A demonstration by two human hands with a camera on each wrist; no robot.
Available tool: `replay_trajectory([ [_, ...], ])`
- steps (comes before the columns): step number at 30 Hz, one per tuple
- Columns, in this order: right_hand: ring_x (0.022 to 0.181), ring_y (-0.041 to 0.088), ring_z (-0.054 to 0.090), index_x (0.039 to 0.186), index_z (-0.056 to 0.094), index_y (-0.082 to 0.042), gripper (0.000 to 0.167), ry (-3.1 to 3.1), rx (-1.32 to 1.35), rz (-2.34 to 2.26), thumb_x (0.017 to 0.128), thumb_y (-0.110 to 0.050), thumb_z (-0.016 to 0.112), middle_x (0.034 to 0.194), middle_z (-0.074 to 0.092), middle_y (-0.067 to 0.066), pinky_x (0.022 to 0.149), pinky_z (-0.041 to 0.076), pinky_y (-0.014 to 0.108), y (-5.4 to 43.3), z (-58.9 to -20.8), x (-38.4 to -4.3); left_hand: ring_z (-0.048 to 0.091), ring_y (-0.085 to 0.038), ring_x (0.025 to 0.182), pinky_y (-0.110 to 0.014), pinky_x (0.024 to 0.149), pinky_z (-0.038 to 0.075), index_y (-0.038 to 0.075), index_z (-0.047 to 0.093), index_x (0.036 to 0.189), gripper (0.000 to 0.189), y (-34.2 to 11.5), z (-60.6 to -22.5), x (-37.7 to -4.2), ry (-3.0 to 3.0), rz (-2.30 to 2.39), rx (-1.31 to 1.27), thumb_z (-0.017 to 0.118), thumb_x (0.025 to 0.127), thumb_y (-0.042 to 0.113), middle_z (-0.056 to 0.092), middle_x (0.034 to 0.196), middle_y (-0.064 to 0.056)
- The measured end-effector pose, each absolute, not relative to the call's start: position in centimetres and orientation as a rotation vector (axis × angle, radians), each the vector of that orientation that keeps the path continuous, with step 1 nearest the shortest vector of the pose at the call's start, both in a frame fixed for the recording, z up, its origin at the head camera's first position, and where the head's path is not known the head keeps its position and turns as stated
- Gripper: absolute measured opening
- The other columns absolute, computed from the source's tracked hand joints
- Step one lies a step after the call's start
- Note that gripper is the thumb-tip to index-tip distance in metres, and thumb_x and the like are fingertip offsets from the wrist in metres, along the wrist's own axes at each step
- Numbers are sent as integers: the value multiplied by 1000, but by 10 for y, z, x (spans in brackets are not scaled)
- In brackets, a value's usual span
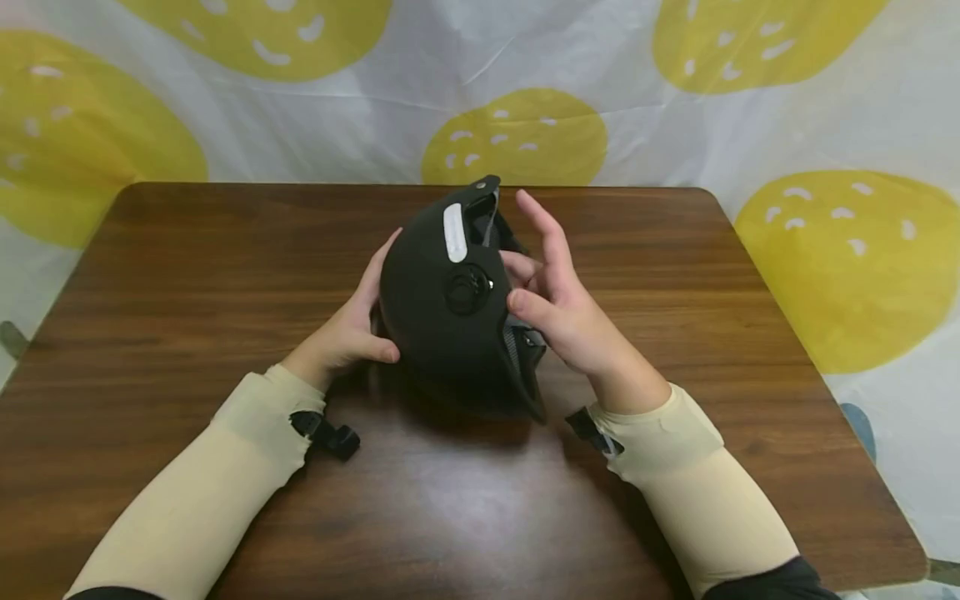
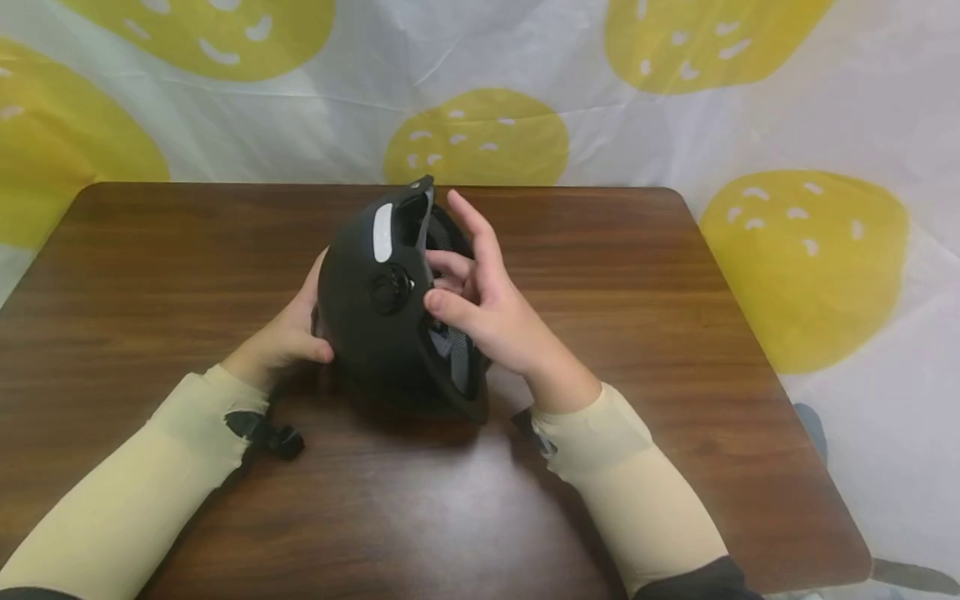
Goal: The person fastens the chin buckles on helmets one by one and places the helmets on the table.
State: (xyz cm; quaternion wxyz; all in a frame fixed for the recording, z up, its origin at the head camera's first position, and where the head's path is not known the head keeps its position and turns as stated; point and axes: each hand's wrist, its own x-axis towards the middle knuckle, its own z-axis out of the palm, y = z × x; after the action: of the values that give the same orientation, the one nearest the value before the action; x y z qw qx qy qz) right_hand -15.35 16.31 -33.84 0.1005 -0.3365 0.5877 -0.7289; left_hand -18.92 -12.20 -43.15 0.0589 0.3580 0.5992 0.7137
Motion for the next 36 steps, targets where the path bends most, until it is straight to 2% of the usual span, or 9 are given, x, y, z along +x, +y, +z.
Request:
replay_trajectory([
  [5, 115, 19, 70, 170, -8, -25, 126, 1595, -1052, -2164, 89, -50, 86, 131, 68, 11, 88, 61, 35, 160, -342, -152, 5, -24, 161, -48, 127, 1, 13, -2, 172, 155, -119, -432, -188, 1821, 2142, 1114, 95, 64, 68, 1, 178, -5],
  [9, 123, 22, 66, 169, -11, -29, 136, 1487, -1025, -2208, 83, -51, 91, 137, 60, 20, 89, 61, 38, 158, -338, -154, 7, -26, 162, -48, 128, 2, 13, -4, 172, 156, -115, -431, -185, 1771, 2132, 1128, 97, 64, 64, 2, 178, -6],
  [12, 130, 26, 58, 169, -14, -32, 141, 1478, -1000, -2230, 79, -52, 94, 162, 31, 11, 88, 62, 38, 157, -332, -154, 9, -27, 162, -48, 128, 5, 12, -5, 172, 157, -111, -429, -184, 1768, 2104, 1154, 98, 64, 62, 4, 179, -5],
  [14, 131, 28, 54, 169, -15, -32, 144, 1497, -998, -2223, 78, -48, 96, 169, 9, 1, 85, 62, 35, 159, -328, -154, 10, -26, 162, -48, 128, 6, 13, -3, 172, 156, -109, -427, -184, 1786, 2089, 1167, 98, 64, 62, 6, 178, -5],
  [16, 131, 29, 52, 169, -14, -30, 145, 1517, -1015, -2206, 77, -45, 97, 169, -3, -8, 84, 62, 34, 161, -326, -154, 11, -26, 162, -47, 128, 7, 12, -2, 172, 156, -107, -426, -183, 1814, 2076, 1176, 98, 63, 63, 7, 178, -5],
  [19, 123, 29, 60, 169, -6, -30, 140, 1462, -1018, -2211, 76, -32, 100, 163, 24, 10, 83, 63, 37, 164, -325, -153, 14, -27, 161, -46, 128, 10, 12, -1, 172, 157, -105, -424, -181, 1837, 2063, 1188, 98, 62, 63, 9, 178, -6],
  [23, 110, 28, 70, 165, 5, -31, 131, 1388, -1031, -2226, 75, -22, 101, 132, 55, 25, 83, 63, 42, 167, -326, -153, 16, -28, 160, -46, 128, 12, 12, -2, 172, 157, -103, -423, -180, 1825, 2060, 1195, 99, 62, 62, 10, 177, -8],
  [29, 108, 26, 72, 162, 4, -31, 127, 1413, -1163, -2167, 78, -22, 99, 124, 64, 21, 86, 62, 40, 165, -329, -153, 0, -29, 162, -57, 126, -2, 12, -8, 171, 157, -107, -430, -184, 1795, 2039, 1169, 91, 65, 72, -4, 178, -8],
  [36, 113, 31, 69, 156, 5, -28, 126, 1422, -1288, -2159, 75, -18, 100, 125, 65, 25, 93, 59, 43, 159, -333, -153, -16, -37, 159, -65, 120, -16, 3, -18, 166, 164, -116, -439, -182, 1669, 2118, 966, 83, 65, 82, -18, 174, -19],
])
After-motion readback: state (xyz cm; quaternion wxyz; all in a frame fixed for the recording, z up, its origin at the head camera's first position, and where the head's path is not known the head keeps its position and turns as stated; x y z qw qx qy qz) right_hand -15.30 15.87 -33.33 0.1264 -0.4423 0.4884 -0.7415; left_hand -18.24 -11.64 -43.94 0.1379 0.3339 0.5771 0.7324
